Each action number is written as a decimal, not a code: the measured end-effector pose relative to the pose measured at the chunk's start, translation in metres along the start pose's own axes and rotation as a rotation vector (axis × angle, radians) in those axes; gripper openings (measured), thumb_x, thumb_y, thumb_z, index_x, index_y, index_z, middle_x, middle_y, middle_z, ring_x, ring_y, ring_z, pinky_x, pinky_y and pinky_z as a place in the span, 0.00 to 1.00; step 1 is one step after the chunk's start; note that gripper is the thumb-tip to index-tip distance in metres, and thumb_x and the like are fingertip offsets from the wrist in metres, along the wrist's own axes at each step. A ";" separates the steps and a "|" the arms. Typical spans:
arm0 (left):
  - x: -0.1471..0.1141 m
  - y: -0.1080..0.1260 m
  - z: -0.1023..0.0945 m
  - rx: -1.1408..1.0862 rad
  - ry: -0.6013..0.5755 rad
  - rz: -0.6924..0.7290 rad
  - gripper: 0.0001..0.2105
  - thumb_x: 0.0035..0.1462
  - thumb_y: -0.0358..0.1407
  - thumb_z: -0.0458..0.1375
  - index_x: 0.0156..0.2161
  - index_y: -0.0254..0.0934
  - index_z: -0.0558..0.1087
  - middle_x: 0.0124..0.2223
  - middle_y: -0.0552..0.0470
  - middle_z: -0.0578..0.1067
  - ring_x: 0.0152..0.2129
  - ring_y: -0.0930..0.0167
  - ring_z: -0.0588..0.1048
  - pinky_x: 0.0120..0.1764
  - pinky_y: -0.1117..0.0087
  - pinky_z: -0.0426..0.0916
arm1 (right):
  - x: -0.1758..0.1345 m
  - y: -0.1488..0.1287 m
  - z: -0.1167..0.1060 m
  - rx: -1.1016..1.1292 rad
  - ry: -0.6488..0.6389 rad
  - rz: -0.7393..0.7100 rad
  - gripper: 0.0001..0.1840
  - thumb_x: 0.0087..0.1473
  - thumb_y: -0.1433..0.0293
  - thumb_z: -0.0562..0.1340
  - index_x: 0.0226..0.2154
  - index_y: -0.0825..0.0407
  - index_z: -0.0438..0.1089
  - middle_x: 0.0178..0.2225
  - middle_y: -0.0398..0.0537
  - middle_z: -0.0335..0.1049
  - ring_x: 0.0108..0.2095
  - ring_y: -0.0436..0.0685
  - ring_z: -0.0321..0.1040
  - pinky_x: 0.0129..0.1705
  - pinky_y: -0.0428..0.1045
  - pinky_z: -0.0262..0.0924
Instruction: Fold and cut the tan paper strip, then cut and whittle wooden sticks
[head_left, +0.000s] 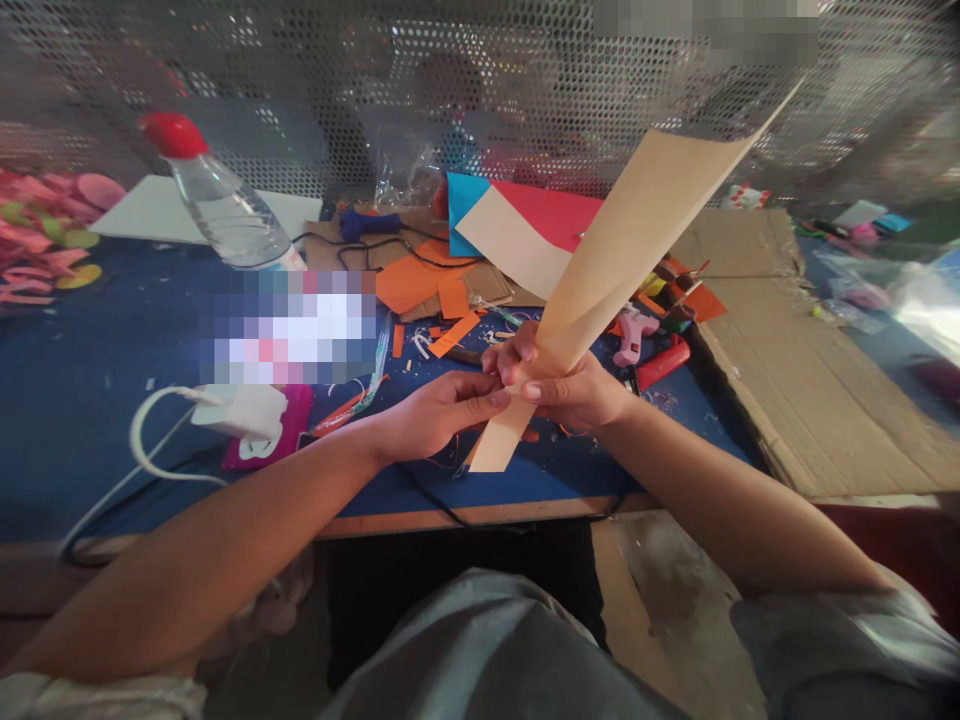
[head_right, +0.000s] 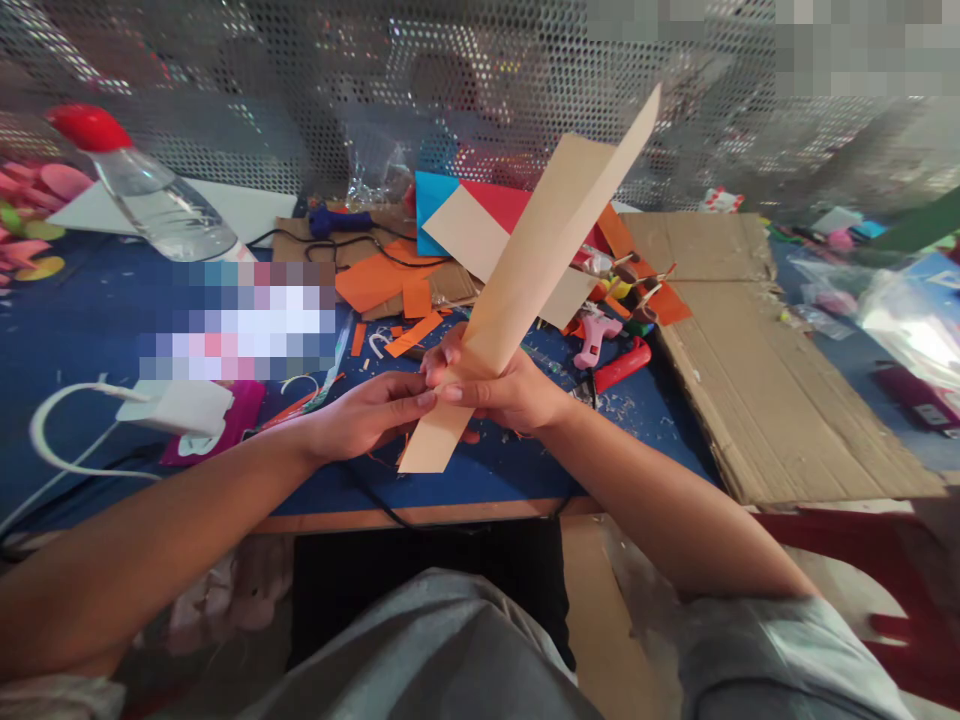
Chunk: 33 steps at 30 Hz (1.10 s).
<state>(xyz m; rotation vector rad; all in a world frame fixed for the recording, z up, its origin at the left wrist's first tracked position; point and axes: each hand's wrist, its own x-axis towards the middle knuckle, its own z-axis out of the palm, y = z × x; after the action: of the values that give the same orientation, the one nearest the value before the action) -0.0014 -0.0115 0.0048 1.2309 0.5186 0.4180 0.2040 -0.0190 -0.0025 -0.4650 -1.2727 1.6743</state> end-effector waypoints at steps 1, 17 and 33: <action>0.000 -0.001 -0.001 -0.047 -0.013 -0.020 0.28 0.58 0.60 0.70 0.46 0.34 0.82 0.41 0.43 0.85 0.37 0.63 0.84 0.42 0.64 0.78 | 0.000 0.000 0.000 -0.003 0.006 0.006 0.23 0.48 0.64 0.80 0.35 0.46 0.66 0.33 0.42 0.71 0.44 0.56 0.72 0.40 0.49 0.72; 0.002 -0.011 -0.006 -0.223 -0.003 0.032 0.26 0.64 0.44 0.70 0.63 0.40 0.74 0.55 0.41 0.83 0.44 0.58 0.87 0.49 0.58 0.82 | -0.003 0.001 -0.004 -0.080 0.136 0.138 0.22 0.52 0.62 0.78 0.46 0.49 0.73 0.51 0.51 0.77 0.38 0.56 0.76 0.23 0.44 0.67; 0.002 -0.002 -0.003 -0.191 0.017 -0.009 0.15 0.65 0.44 0.67 0.45 0.31 0.83 0.40 0.42 0.85 0.33 0.65 0.84 0.38 0.67 0.78 | -0.001 0.004 -0.001 -0.143 0.044 0.099 0.23 0.52 0.62 0.78 0.43 0.49 0.69 0.48 0.49 0.75 0.29 0.50 0.73 0.18 0.42 0.63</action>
<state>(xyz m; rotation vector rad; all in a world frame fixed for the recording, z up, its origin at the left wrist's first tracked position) -0.0012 -0.0090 0.0016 1.0416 0.4869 0.4598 0.2038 -0.0196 -0.0065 -0.6568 -1.3622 1.6517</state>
